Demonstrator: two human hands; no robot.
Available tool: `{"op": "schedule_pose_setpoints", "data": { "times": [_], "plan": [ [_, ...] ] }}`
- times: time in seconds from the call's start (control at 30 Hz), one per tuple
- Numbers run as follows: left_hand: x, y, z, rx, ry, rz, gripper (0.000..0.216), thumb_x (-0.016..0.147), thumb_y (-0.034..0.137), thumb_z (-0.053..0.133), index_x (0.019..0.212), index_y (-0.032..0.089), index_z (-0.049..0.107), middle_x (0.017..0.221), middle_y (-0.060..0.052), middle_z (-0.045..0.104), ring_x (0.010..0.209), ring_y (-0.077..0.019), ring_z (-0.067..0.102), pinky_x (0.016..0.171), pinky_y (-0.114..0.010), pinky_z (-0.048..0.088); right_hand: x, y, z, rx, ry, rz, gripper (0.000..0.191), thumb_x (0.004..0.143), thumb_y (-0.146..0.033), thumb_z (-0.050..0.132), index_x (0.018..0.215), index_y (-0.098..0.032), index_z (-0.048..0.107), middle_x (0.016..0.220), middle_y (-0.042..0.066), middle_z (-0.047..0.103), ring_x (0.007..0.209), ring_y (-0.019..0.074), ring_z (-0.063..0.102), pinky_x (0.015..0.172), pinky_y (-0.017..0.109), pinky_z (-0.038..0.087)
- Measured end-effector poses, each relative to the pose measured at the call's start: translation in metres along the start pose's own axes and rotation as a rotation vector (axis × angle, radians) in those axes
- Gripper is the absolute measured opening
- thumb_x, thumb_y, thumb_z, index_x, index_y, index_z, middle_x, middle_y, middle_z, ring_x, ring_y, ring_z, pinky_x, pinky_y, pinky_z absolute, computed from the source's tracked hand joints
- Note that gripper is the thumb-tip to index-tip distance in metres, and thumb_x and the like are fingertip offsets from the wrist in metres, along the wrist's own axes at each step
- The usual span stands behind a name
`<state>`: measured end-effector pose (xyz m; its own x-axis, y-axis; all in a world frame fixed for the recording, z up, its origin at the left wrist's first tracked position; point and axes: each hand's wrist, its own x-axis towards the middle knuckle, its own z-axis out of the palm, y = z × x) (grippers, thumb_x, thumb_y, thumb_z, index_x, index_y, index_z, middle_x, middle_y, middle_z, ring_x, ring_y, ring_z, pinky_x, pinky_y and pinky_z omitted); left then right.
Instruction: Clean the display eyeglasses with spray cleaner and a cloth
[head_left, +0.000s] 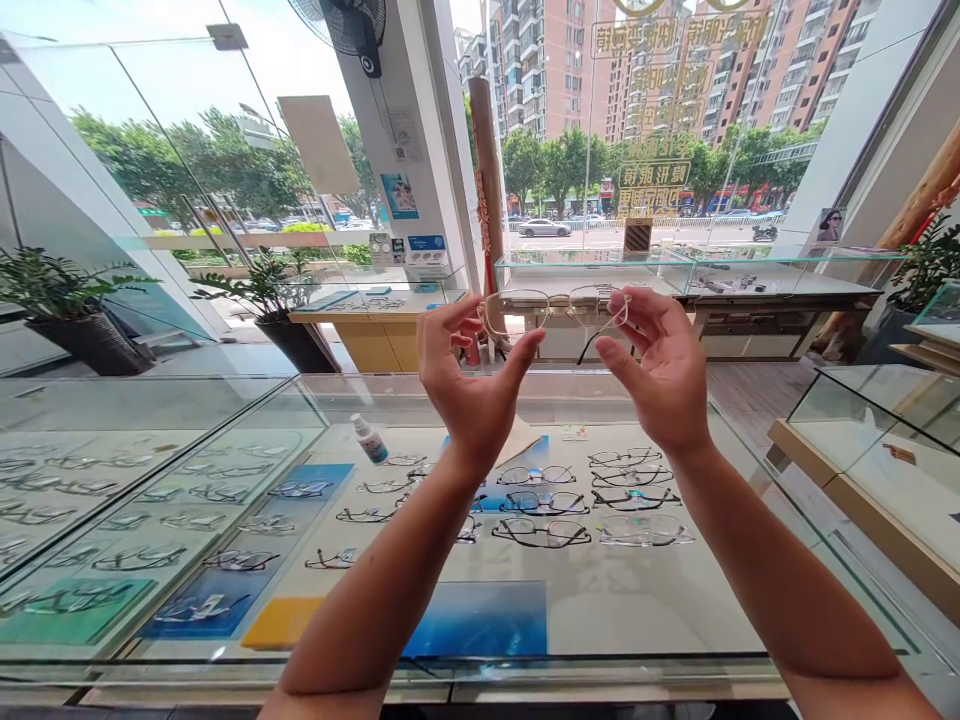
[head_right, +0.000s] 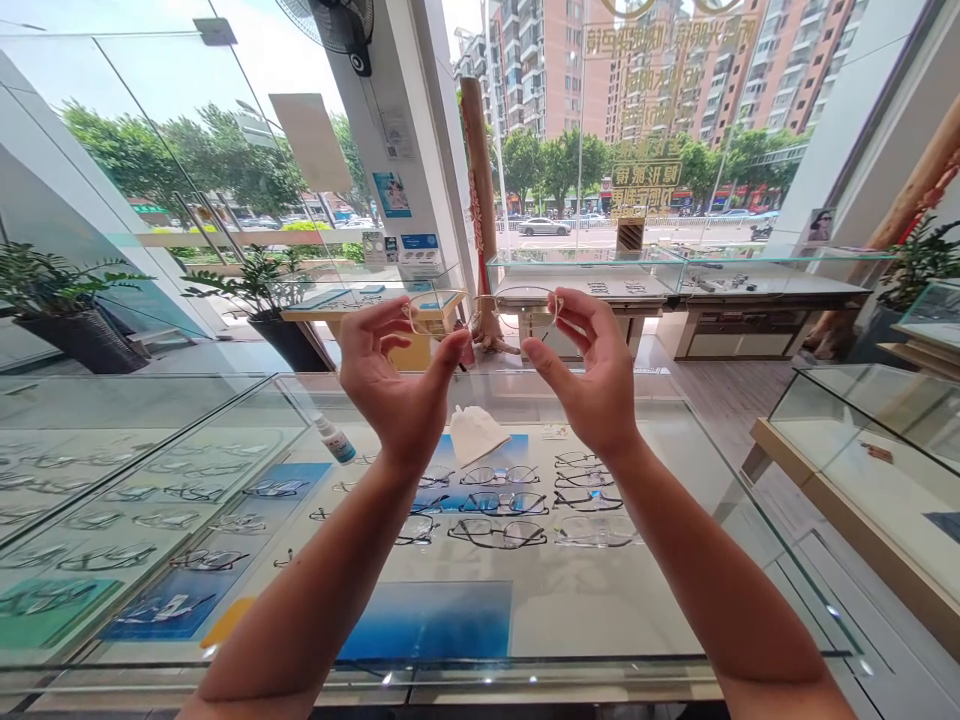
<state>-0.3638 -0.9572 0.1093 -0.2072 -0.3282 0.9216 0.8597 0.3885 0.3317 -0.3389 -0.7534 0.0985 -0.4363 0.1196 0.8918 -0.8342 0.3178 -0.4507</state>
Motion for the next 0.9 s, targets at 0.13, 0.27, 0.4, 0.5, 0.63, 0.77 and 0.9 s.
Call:
{"op": "schedule_pose_setpoints", "data": {
  "times": [0.13, 0.27, 0.4, 0.5, 0.63, 0.77, 0.9],
  "plan": [
    [0.000, -0.005, 0.001, -0.020, -0.002, -0.045, 0.055, 0.084, 0.053, 0.097, 0.127, 0.030, 0.072, 0.114, -0.005, 0.072, 0.100, -0.0205, 0.068, 0.081, -0.035, 0.056, -0.001, -0.003, -0.002, -0.042, -0.004, -0.013, 0.056, 0.101, -0.048, 0.078, 0.153, -0.036, 0.063, 0.150, 0.009, 0.071, 0.140, 0.0276, 0.070, 0.122, 0.052, 0.063],
    [0.000, -0.005, 0.002, 0.001, 0.005, -0.050, 0.054, 0.085, 0.055, 0.096, 0.126, 0.030, 0.072, 0.113, -0.005, 0.074, 0.098, -0.0202, 0.069, 0.079, -0.034, 0.056, 0.000, -0.007, -0.004, -0.134, 0.023, -0.039, 0.056, 0.100, -0.047, 0.079, 0.154, -0.040, 0.066, 0.147, 0.009, 0.070, 0.135, 0.0295, 0.071, 0.115, 0.056, 0.065],
    [0.000, -0.004, 0.003, -0.030, 0.004, -0.081, 0.055, 0.083, 0.056, 0.097, 0.125, 0.030, 0.072, 0.114, -0.005, 0.074, 0.099, -0.0201, 0.070, 0.082, -0.035, 0.057, -0.001, -0.012, -0.005, -0.202, 0.036, -0.056, 0.057, 0.100, -0.049, 0.078, 0.156, -0.044, 0.065, 0.144, 0.008, 0.070, 0.128, 0.0307, 0.071, 0.107, 0.058, 0.067],
    [0.000, -0.005, 0.003, -0.036, -0.004, -0.089, 0.054, 0.084, 0.056, 0.096, 0.125, 0.029, 0.073, 0.115, -0.005, 0.076, 0.100, -0.0200, 0.072, 0.083, -0.035, 0.057, -0.001, -0.015, -0.005, -0.208, 0.038, -0.063, 0.057, 0.101, -0.048, 0.077, 0.157, -0.044, 0.064, 0.143, 0.007, 0.070, 0.127, 0.0302, 0.070, 0.107, 0.057, 0.066],
    [0.001, -0.007, 0.004, -0.045, -0.017, -0.089, 0.052, 0.086, 0.055, 0.095, 0.126, 0.029, 0.073, 0.114, -0.005, 0.076, 0.100, -0.0199, 0.073, 0.082, -0.034, 0.058, -0.002, -0.018, -0.005, -0.196, 0.047, -0.078, 0.057, 0.101, -0.046, 0.077, 0.157, -0.044, 0.064, 0.142, 0.007, 0.069, 0.127, 0.0305, 0.069, 0.108, 0.057, 0.065],
    [0.000, -0.011, 0.004, -0.036, -0.034, -0.085, 0.052, 0.088, 0.055, 0.094, 0.127, 0.028, 0.073, 0.116, -0.006, 0.077, 0.102, -0.0204, 0.074, 0.082, -0.034, 0.059, -0.002, -0.019, -0.004, -0.186, 0.058, -0.090, 0.057, 0.101, -0.046, 0.077, 0.156, -0.044, 0.064, 0.142, 0.008, 0.069, 0.127, 0.0311, 0.070, 0.108, 0.058, 0.064],
    [0.000, -0.013, 0.004, -0.024, -0.035, -0.068, 0.052, 0.088, 0.053, 0.094, 0.128, 0.027, 0.073, 0.115, -0.006, 0.077, 0.101, -0.0201, 0.074, 0.082, -0.034, 0.059, -0.002, -0.018, -0.003, -0.189, 0.062, -0.079, 0.057, 0.101, -0.049, 0.076, 0.156, -0.042, 0.063, 0.144, 0.008, 0.070, 0.129, 0.0309, 0.070, 0.109, 0.057, 0.064]
  ]
}}
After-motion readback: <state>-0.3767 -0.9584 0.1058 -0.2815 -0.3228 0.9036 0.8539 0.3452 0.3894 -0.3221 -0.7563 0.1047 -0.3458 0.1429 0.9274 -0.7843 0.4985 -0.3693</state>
